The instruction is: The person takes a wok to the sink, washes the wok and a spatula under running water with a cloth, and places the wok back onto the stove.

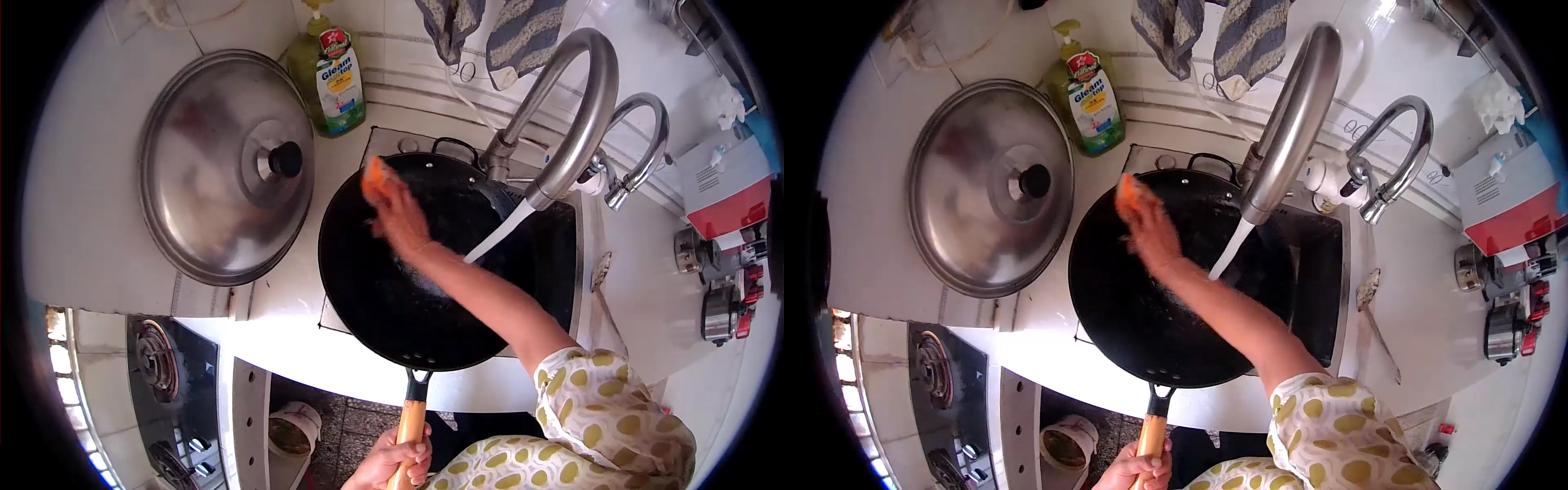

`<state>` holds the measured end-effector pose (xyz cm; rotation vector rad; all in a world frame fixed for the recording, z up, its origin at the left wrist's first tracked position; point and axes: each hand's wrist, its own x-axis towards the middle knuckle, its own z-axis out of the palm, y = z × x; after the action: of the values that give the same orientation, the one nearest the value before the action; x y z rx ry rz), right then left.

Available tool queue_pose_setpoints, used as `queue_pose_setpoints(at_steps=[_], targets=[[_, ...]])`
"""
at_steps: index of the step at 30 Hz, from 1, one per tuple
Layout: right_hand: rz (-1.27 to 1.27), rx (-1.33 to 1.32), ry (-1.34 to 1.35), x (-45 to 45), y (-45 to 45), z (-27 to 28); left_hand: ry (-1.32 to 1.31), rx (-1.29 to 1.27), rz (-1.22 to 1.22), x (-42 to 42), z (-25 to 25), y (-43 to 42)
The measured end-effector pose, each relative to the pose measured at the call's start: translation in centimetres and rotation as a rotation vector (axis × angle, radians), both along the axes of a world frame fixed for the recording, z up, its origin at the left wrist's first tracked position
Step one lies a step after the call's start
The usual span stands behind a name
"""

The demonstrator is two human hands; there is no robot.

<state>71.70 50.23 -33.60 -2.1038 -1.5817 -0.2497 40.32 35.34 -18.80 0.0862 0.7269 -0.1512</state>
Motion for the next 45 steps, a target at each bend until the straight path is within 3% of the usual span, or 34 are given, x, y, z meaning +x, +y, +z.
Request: queue_pose_setpoints(at_steps=[2,3,6,8,10,12,14,15,16,18,20,22,26,28,29,30,32,33,34,36,37,39,40,42,44,45], targets=[[-0.168,-0.066,-0.101,2.5,-2.0,0.9,0.020,0.009,0.013,-0.3,-0.3,-0.4],[-0.176,-0.228,-0.379,4.1,-3.9,0.9,0.021,0.008,0.015,-0.3,-0.3,-0.5],[-0.095,-0.240,-0.429,7.4,-9.1,0.6,-0.029,0.003,0.044,-0.2,-0.2,-0.5],[-0.169,-0.302,-0.250,7.1,-11.4,0.1,-0.073,-0.183,0.079,0.1,-0.3,0.1],[-0.393,-0.524,0.293,3.7,-12.5,4.0,-0.121,-0.187,0.088,0.1,-0.4,0.0],[-0.203,-0.349,0.724,2.8,-13.7,-1.0,-0.154,-0.155,0.101,0.3,-0.3,0.0],[0.247,-0.340,0.104,0.0,-15.0,3.6,-0.142,-0.171,0.094,0.3,-0.1,0.0],[0.501,-0.585,0.351,1.6,-15.2,1.8,-0.123,-0.194,0.091,0.2,0.0,0.1],[0.495,-0.575,0.351,2.6,-15.3,3.2,-0.123,-0.186,0.084,0.2,0.1,0.2],[0.049,-0.520,0.676,5.2,-14.7,8.1,-0.114,-0.181,0.085,0.2,0.0,0.1],[-0.292,-0.250,0.468,9.8,-15.0,11.3,-0.120,-0.188,0.087,0.2,0.1,0.1],[-0.206,-0.183,0.157,15.7,-15.6,8.9,-0.126,-0.189,0.085,0.3,0.0,0.2],[-0.184,-0.084,0.124,16.8,-15.0,8.3,-0.136,-0.167,0.083,0.0,-0.5,0.0],[-0.168,-0.059,0.231,14.5,-15.6,7.6,-0.141,-0.167,0.089,-0.1,-0.3,0.0],[-0.168,-0.382,0.342,10.3,-15.5,9.9,-0.139,-0.158,0.081,0.1,-0.1,0.1],[-0.058,-0.384,0.323,6.7,-15.7,8.4,-0.137,-0.151,0.074,0.3,0.0,0.1],[0.251,-0.662,0.435,0.3,-15.6,9.4,-0.130,-0.150,0.071,0.2,-0.2,0.0],[0.298,-0.603,0.277,-1.4,-16.1,5.2,-0.122,-0.148,0.071,0.1,-0.3,0.0],[0.207,-0.847,0.297,-2.9,-15.3,8.4,-0.123,-0.140,0.079,0.0,-0.4,0.0],[0.200,-0.795,0.393,-2.5,-14.5,6.6,-0.145,-0.126,0.075,0.0,-0.3,0.0],[0.256,-0.797,0.588,-1.8,-14.2,6.4,-0.150,-0.147,0.099,0.0,-0.2,-0.1],[0.265,-0.859,0.914,-1.2,-12.3,11.1,-0.158,-0.146,0.100,0.1,-0.4,0.0],[0.266,-0.865,0.910,-1.7,-11.6,12.5,-0.158,-0.156,0.095,0.0,-0.5,-0.1],[0.206,-0.430,1.007,-3.0,-10.6,14.2,-0.161,-0.167,0.093,-0.1,-0.7,-0.2],[0.287,-0.279,1.173,-5.6,-9.0,16.7,-0.151,-0.152,0.098,0.0,-0.5,-0.1],[0.374,-0.120,1.022,-6.6,-8.0,15.6,-0.154,-0.148,0.090,0.3,0.1,-0.2]])
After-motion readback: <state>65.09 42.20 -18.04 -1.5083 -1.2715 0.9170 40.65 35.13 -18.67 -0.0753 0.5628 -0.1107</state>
